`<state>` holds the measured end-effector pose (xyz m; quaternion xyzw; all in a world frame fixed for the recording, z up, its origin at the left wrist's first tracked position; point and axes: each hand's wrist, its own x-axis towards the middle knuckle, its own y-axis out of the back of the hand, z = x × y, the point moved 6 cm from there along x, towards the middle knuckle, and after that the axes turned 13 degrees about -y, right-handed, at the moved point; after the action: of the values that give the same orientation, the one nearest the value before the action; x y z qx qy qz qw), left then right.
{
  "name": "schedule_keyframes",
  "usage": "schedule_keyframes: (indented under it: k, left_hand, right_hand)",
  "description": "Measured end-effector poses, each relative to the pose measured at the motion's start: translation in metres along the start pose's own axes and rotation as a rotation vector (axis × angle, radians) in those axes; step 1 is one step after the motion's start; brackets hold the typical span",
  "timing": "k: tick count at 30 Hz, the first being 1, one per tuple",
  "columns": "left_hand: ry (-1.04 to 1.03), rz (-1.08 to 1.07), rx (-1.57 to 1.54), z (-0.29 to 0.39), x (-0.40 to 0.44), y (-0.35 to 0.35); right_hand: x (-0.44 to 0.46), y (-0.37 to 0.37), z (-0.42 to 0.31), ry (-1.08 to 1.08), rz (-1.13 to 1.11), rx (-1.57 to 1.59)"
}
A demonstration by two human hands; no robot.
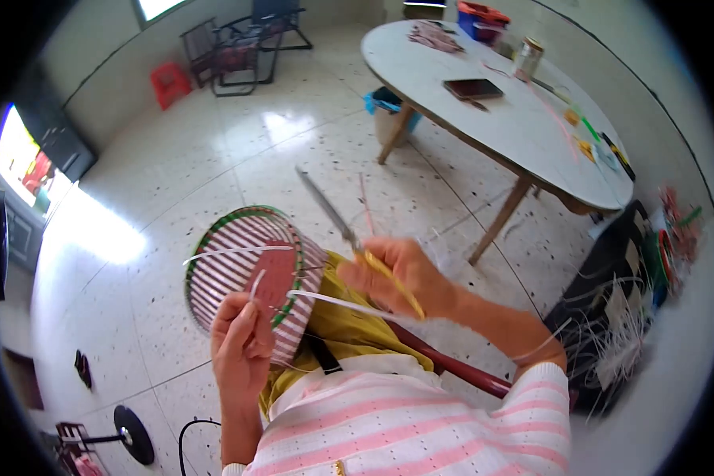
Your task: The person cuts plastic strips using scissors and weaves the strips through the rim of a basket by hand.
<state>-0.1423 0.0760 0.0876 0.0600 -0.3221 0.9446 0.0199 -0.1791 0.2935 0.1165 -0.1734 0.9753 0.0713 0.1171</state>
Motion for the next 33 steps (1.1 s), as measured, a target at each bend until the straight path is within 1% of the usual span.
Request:
schedule_keyframes:
  k: [1, 3, 4, 6, 7, 8, 10, 11, 12, 14, 16, 18, 26, 29, 33]
  left_hand:
    - [-0.026, 0.019, 0.011, 0.002, 0.002, 0.000]
    - [-0.001, 0.036, -0.138, 0.001, 0.003, -0.005]
    - [-0.023, 0.054, -0.130, 0.002, 0.003, -0.006]
    - [-0.068, 0.050, -0.165, 0.005, 0.002, -0.008]
    - [-0.082, -0.012, -0.195, 0.006, 0.002, -0.009]
    - [-0.093, -0.003, -0.193, 0.006, 0.000, -0.008]
    - [-0.173, 0.079, -0.020, 0.006, -0.001, -0.006]
    - [-0.224, 0.065, 0.008, 0.008, 0.000, -0.005]
    - [-0.231, 0.069, 0.007, 0.004, 0.001, -0.002]
    - [-0.277, 0.077, 0.103, 0.001, 0.002, 0.003]
    - [-0.265, 0.072, 0.090, 0.001, 0.001, 0.001]
    - [-0.251, 0.065, 0.079, 0.000, 0.001, 0.000]
    - [-0.304, 0.034, 0.134, -0.006, 0.000, 0.004]
    - [-0.308, 0.079, 0.153, -0.006, -0.001, 0.003]
    - [-0.319, 0.071, 0.179, -0.007, -0.002, 0.004]
  right_hand:
    - [-0.004, -0.015, -0.002, 0.004, -0.060, 0.028]
    - [-0.009, -0.039, 0.003, -0.026, -0.181, 0.026]
    - [-0.010, -0.048, 0.006, -0.018, -0.209, 0.020]
    - [-0.010, -0.064, 0.020, -0.092, -0.274, 0.105]
    - [-0.009, -0.069, 0.028, -0.080, -0.277, 0.091]
    - [-0.007, -0.074, 0.029, -0.079, -0.291, 0.086]
    - [-0.006, -0.078, 0.027, -0.015, -0.281, 0.013]
    - [-0.007, -0.082, 0.026, -0.013, -0.288, 0.009]
    - [-0.006, -0.083, 0.025, -0.010, -0.275, 0.041]
    - [-0.005, -0.085, 0.024, -0.008, -0.263, 0.070]
    - [-0.004, -0.084, 0.022, 0.037, -0.215, 0.000]
    - [-0.004, -0.085, 0.021, 0.034, -0.203, -0.009]
    - [-0.003, -0.084, 0.025, 0.043, -0.154, -0.053]
    - [-0.003, -0.082, 0.026, 0.048, -0.125, -0.099]
    - [-0.002, -0.081, 0.030, 0.086, -0.094, -0.131]
